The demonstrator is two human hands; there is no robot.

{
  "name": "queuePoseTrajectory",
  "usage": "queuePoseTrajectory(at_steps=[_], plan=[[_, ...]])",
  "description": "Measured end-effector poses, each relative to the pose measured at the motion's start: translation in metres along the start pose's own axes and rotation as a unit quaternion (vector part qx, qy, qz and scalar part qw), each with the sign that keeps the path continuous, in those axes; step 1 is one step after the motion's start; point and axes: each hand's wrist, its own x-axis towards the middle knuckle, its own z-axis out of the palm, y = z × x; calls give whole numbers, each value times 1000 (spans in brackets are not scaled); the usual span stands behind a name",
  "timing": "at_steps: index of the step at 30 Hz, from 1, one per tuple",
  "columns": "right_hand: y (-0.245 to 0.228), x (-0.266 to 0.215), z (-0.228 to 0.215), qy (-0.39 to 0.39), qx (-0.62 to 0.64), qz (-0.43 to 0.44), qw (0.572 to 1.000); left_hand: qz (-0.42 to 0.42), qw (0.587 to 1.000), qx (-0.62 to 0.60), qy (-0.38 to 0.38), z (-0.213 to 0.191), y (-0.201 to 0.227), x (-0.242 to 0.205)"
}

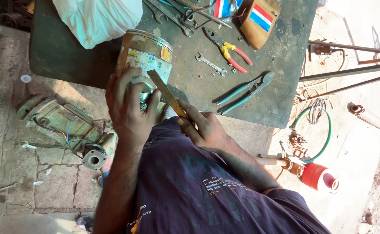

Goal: The person uses a flat metal bar to repeatedly tap and adjust the copper windings inside a cylindrical motor stator. The person holds the stator with one hand while striking it with the bar in the other hand, working at a cluttered workbench.

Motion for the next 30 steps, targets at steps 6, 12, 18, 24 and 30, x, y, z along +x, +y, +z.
queuePoseTrajectory(at_steps=[6, 12, 18, 24, 30], plan=[[2, -3, 0, 11, 0, 19, 1000, 11, 1000, -8, -9, -1, -5, 0], [6, -10, 1, 44, -6, 28, 999, 24, 1000, 4, -18, -4, -11, -4], [8, -1, 1, 26, -5, -19, 999, 8, 1000, -25, -3, -2, -17, -2], [12, -1, -1, 18, -6, -41, 999, 15, 1000, -3, 1, 5, -17, 0], [10, 0, -1, 17, 2, -19, 1000, 17, 1000, -7, -9, -2, -20, 3]])
